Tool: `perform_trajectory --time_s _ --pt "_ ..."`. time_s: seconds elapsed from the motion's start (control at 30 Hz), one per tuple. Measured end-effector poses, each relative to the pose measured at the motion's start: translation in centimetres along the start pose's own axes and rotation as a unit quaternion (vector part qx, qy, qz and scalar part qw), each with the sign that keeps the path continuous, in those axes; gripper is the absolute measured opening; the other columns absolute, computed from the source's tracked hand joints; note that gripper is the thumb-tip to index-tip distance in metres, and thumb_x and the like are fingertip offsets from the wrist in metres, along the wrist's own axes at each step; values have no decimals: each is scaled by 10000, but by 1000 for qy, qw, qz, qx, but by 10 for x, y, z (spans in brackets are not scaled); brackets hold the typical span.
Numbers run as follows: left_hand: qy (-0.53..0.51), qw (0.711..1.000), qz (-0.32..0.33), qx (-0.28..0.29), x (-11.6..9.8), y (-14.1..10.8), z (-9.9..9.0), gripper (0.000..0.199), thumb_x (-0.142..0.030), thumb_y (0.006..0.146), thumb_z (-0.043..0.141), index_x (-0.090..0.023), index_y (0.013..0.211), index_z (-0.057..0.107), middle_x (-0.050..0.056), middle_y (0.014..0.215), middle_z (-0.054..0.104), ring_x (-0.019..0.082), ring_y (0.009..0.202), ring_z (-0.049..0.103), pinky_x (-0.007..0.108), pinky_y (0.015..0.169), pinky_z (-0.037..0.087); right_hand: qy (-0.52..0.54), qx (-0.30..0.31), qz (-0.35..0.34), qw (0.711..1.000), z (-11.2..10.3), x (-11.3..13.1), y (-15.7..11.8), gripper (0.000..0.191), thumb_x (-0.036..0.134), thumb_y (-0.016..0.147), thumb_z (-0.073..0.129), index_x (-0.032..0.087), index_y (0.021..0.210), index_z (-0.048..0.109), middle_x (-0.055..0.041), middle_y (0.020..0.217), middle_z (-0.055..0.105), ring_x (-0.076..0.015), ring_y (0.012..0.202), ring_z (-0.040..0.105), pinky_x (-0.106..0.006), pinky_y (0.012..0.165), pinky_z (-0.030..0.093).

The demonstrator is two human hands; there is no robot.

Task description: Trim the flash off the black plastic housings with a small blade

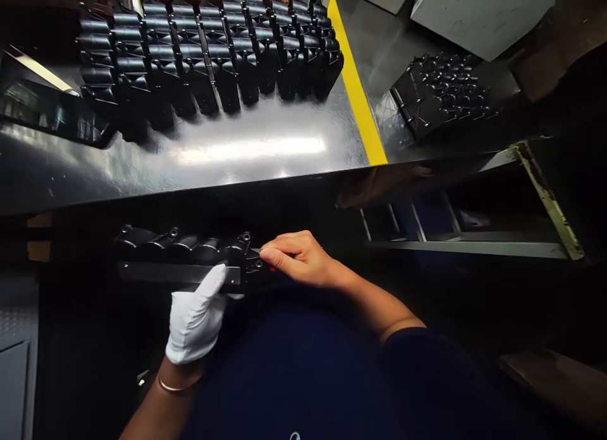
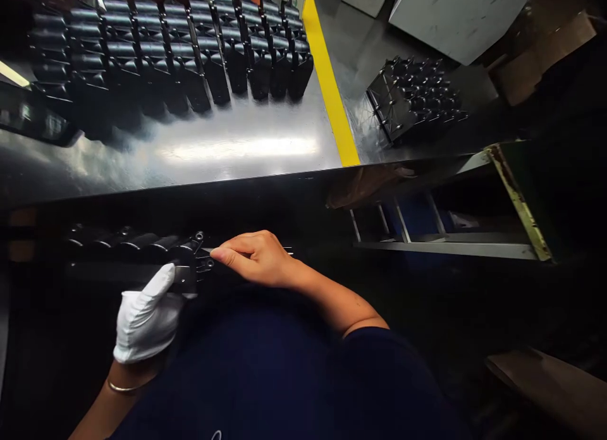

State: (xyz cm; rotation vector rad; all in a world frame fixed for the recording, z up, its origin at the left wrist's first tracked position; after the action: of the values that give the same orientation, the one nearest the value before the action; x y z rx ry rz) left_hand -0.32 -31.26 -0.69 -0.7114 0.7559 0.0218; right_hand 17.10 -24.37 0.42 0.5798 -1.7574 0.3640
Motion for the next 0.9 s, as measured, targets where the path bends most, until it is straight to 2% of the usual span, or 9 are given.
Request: perform_trajectory --time_s 0.07,0.1,0.27,0.37,0.47,0.57,0.8,0.9 --pt "34 995 88 -12 -8 -2 0 669 196 734 630 -272 1207 701 -50 1130 770 145 1028 734 167 921 548 -5 9 -7 1000 0 1 0 379 357 980 525 164 685 665 -27 677 665 -117 631 615 -232 636 482" --pt "35 994 99 -17 -10 -2 -1 732 222 710 625 -280 1238 682 -56 1179 755 141 1084 713 158 952 527 -7 15 -8 1000 0 0 0 391 360 982 520 165 673 656 -24 667 653 -114 623 605 -231 629 475" --pt "8 997 75 -23 -8 1 -7 885 254 684 612 -322 1356 590 -54 1303 698 173 1187 662 197 987 530 -10 20 -16 1000 2 0 -1 383 378 987 508 163 708 658 -24 683 649 -111 630 595 -225 636 469" --pt "96 990 104 -18 -5 1 -12 809 166 671 723 -296 1326 618 -33 1284 711 198 1246 626 237 1054 498 -10 34 -11 999 2 0 -1 415 411 995 489 163 701 642 -28 699 647 -110 643 588 -225 646 466" --pt "232 956 180 0 -3 0 -15 608 -48 699 824 -232 1255 663 21 1215 743 252 1252 623 336 1112 469 -9 63 17 998 2 -3 -2 483 485 1000 460 158 679 613 -24 677 613 -105 623 551 -229 612 436" --pt "303 926 224 22 -1 0 -18 487 -232 753 817 -224 1217 670 46 1154 761 279 1173 673 414 1093 493 -1 82 39 996 3 -5 -2 526 532 994 452 150 658 586 -15 652 580 -99 616 524 -228 584 403" --pt "378 898 224 16 -2 1 -22 328 -345 734 819 -222 1021 717 46 996 784 285 1010 729 453 1048 519 -33 70 70 995 1 -11 0 538 527 992 463 143 650 623 -11 652 624 -103 620 562 -226 584 391" --pt "373 906 199 7 -2 0 -19 297 -341 693 844 -224 936 719 39 993 778 283 1032 714 441 1050 513 -92 41 54 993 1 -11 0 453 465 1004 482 158 755 704 -19 740 700 -112 689 625 -219 648 421"
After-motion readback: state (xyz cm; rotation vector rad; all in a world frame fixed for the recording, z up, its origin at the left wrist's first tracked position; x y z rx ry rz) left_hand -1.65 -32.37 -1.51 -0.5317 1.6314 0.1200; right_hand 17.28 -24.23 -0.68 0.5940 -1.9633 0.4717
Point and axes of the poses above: each hand's wrist, its own y-axis towards the middle knuckle, its own z-axis out of the palm, x = y × z, the point moved 3 cm from there along y, towards the middle knuckle
